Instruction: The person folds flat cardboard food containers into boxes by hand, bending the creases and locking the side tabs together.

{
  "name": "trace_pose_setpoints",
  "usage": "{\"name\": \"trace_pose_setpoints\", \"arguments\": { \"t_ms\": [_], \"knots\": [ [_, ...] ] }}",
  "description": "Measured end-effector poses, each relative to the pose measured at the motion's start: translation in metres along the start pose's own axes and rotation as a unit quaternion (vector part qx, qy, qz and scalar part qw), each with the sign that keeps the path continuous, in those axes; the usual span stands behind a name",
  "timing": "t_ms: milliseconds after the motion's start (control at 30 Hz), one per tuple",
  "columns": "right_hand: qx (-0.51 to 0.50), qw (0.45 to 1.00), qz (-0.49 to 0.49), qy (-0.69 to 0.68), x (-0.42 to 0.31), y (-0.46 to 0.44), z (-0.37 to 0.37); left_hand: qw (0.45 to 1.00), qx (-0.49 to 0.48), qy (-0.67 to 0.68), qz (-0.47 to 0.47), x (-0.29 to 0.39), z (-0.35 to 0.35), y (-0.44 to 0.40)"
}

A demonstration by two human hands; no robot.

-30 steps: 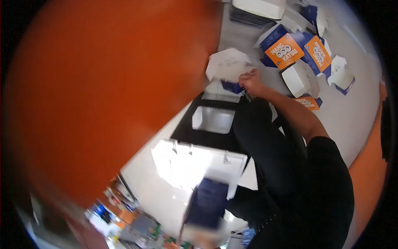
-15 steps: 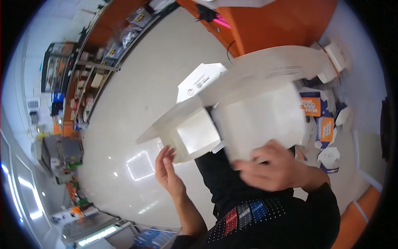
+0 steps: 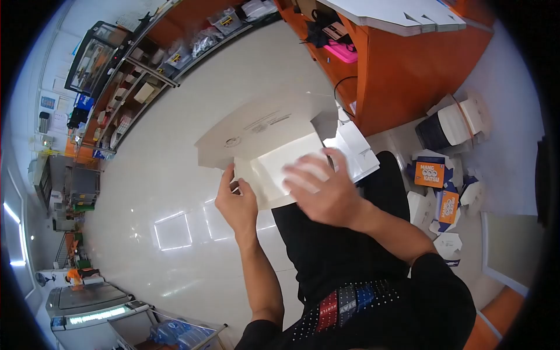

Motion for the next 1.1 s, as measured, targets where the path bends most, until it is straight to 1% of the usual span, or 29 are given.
{"name": "trace_pose_setpoints", "arguments": {
  "t_ms": [33, 100, 133, 200, 233, 267, 300, 367, 400, 500, 533, 667, 767, 867, 967, 1100],
  "knots": [
    [0.031, 0.996, 0.073, -0.028, 0.022, 0.004, -0.007, 0.999, 0.015, -0.024, 0.031, 0.004, -0.001, 0.002],
    [0.097, 0.968, 0.217, -0.080, 0.059, 0.020, -0.013, 0.992, 0.044, -0.070, 0.098, 0.013, -0.003, 0.006],
    [0.080, 0.951, 0.260, -0.146, 0.071, 0.031, -0.002, 0.977, 0.065, -0.106, 0.170, 0.030, -0.002, 0.009],
    [0.042, 0.893, 0.341, -0.291, 0.086, 0.053, 0.021, 0.927, 0.108, -0.175, 0.312, 0.073, 0.004, 0.027],
    [0.022, 0.852, 0.378, -0.361, 0.089, 0.063, 0.034, 0.930, 0.004, -0.148, 0.338, 0.089, 0.023, 0.027],
    [0.031, 0.869, 0.356, -0.342, 0.089, 0.064, 0.035, 0.921, -0.098, -0.119, 0.359, 0.107, 0.043, 0.028],
    [0.038, 0.858, 0.365, -0.359, 0.092, 0.067, 0.038, 0.901, -0.197, -0.090, 0.376, 0.120, 0.064, 0.031],
    [0.053, 0.834, 0.383, -0.394, 0.096, 0.072, 0.042, 0.835, -0.260, -0.107, 0.472, 0.142, 0.099, 0.036],
    [0.065, 0.829, 0.395, -0.390, 0.101, 0.075, 0.045, 0.795, -0.291, -0.114, 0.519, 0.150, 0.110, 0.044],
    [0.063, 0.800, 0.437, -0.405, 0.113, 0.080, 0.057, 0.754, -0.313, -0.133, 0.561, 0.158, 0.112, 0.035],
    [0.072, 0.800, 0.447, -0.394, 0.118, 0.080, 0.059, 0.755, -0.308, -0.139, 0.562, 0.168, 0.108, 0.033],
    [0.038, 0.830, 0.448, -0.332, 0.130, 0.069, 0.068, 0.739, -0.335, -0.178, 0.557, 0.172, 0.107, 0.024],
    [0.004, 0.863, 0.426, -0.270, 0.137, 0.056, 0.075, 0.738, -0.351, -0.192, 0.544, 0.164, 0.111, 0.023],
    [0.015, 0.855, 0.429, -0.292, 0.145, 0.055, 0.080, 0.744, -0.362, -0.201, 0.525, 0.164, 0.115, 0.022],
    [0.027, 0.880, 0.400, -0.255, 0.145, 0.050, 0.071, 0.727, -0.392, -0.213, 0.522, 0.155, 0.124, 0.023],
    [0.057, 0.889, 0.387, -0.240, 0.143, 0.050, 0.067, 0.725, -0.438, -0.205, 0.491, 0.147, 0.139, 0.017]
  ]
}}
Point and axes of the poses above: each hand's wrist, its own y-axis away from the middle knuckle, its own z-axis out of the palm, x = y × z, the point moved 9 cm from there along -y, towards the middle knuckle, and after that the axes turned 4 degrees about y, right-handed, at the moved point
